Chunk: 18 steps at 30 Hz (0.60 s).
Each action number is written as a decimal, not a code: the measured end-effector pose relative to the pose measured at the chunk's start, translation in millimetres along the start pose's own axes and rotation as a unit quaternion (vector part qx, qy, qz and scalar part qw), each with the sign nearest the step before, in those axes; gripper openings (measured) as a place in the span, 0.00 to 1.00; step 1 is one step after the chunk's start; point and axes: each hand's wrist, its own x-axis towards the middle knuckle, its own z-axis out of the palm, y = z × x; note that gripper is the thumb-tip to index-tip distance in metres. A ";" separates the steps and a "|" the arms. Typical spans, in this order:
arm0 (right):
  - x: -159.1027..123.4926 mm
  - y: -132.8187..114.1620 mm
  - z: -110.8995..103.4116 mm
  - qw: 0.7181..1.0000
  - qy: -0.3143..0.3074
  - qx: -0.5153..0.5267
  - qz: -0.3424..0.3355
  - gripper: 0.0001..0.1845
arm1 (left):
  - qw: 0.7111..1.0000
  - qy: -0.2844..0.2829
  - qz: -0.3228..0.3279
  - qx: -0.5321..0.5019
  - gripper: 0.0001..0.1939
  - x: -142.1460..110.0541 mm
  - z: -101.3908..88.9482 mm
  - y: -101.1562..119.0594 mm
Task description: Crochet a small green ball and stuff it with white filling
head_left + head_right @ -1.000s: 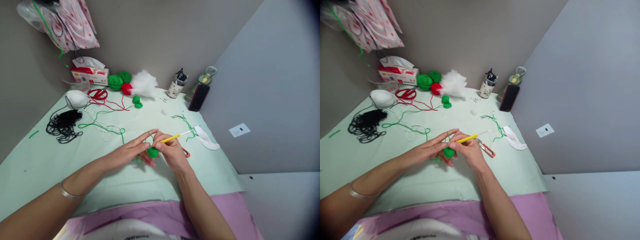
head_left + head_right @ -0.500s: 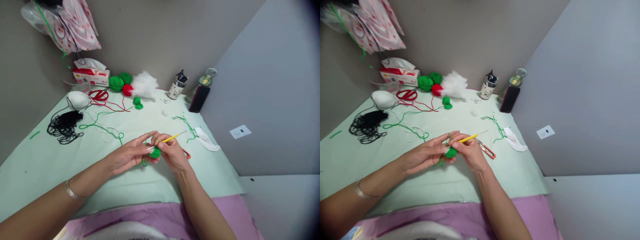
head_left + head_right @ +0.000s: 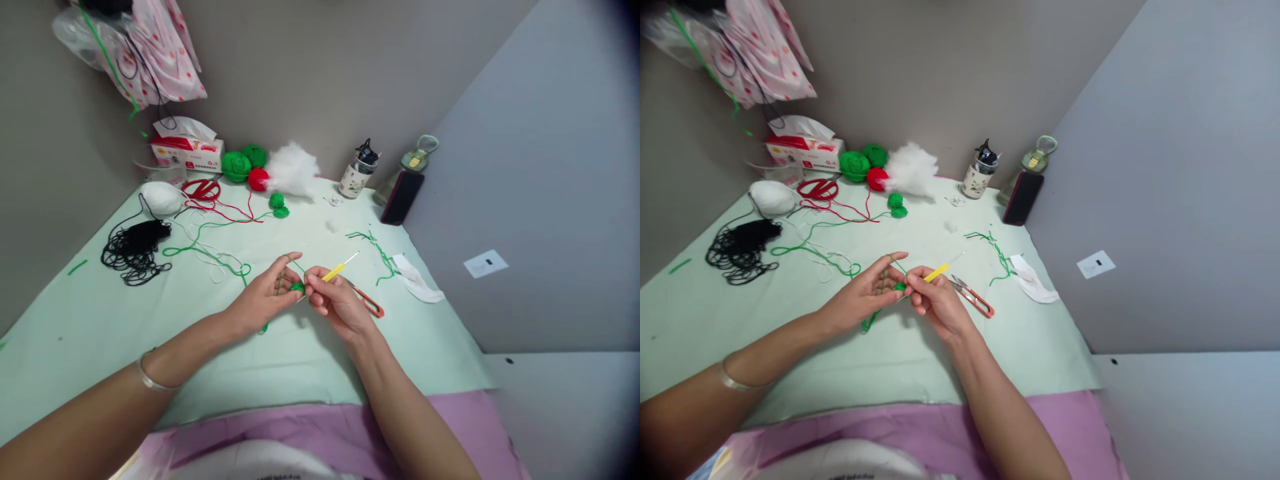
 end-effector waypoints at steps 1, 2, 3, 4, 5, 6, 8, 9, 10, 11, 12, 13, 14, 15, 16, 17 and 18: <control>0.7 1.2 0.8 1.000 -0.001 0.000 0.011 0.17 | 1.000 0.002 -0.002 0.010 0.31 0.4 0.8 -0.1; 1.4 2.5 1.6 1.000 -0.003 -0.001 0.022 0.17 | 1.000 0.005 -0.005 0.020 0.30 0.9 1.6 -0.6; 2.2 3.8 2.2 0.999 -0.006 -0.001 0.034 0.18 | 0.999 0.008 -0.005 0.031 0.29 1.6 2.2 -1.8; 3.2 5.1 2.8 0.999 -0.008 -0.001 0.043 0.18 | 0.999 0.010 -0.005 0.041 0.29 2.3 2.5 -3.6; 4.2 6.7 3.1 0.999 -0.010 -0.002 0.049 0.18 | 0.999 0.013 -0.003 0.048 0.29 3.0 2.6 -6.1; 5.2 8.3 3.4 0.999 -0.009 -0.002 0.053 0.19 | 0.998 0.017 -0.001 0.054 0.28 3.8 2.4 -9.0; 7.5 11.9 3.7 0.998 -0.005 0.000 0.055 0.19 | 0.997 0.027 0.003 0.065 0.28 5.3 1.5 -15.1; 8.5 13.7 3.8 0.999 -0.002 0.003 0.054 0.19 | 0.997 0.032 0.002 0.068 0.27 6.0 0.8 -17.6; 9.5 15.3 3.8 0.999 0.002 0.006 0.053 0.19 | 0.997 0.036 0.000 0.068 0.25 6.9 0.0 -19.6; 10.3 16.7 3.9 0.999 0.006 0.010 0.050 0.19 | 0.997 0.038 -0.005 0.063 0.23 7.9 -1.1 -20.9; 10.9 17.7 4.0 0.999 0.011 0.015 0.045 0.19 | 0.998 0.037 -0.011 0.054 0.20 9.0 -2.4 -21.4; 11.2 18.2 4.1 0.999 0.017 0.021 0.039 0.19 | 0.998 0.032 -0.018 0.042 0.16 10.2 -3.9 -21.2; 11.2 18.3 4.3 0.999 0.022 0.027 0.031 0.19 | 0.999 0.026 -0.024 0.029 0.14 11.4 -5.8 -20.5; 10.8 17.9 4.4 0.999 0.027 0.034 0.023 0.19 | 0.999 0.020 -0.029 0.016 0.14 12.5 -7.9 -19.3; 10.3 17.0 4.5 0.999 0.030 0.040 0.016 0.18 | 0.999 0.014 -0.031 0.004 0.14 13.3 -10.3 -17.9; 9.5 15.7 4.5 0.998 0.033 0.047 0.009 0.18 | 0.999 0.008 -0.033 -0.007 0.15 13.7 -12.6 -16.3; 8.7 14.1 4.4 0.998 0.035 0.054 0.004 0.18 | 0.999 0.004 -0.034 -0.017 0.16 13.7 -14.9 -14.6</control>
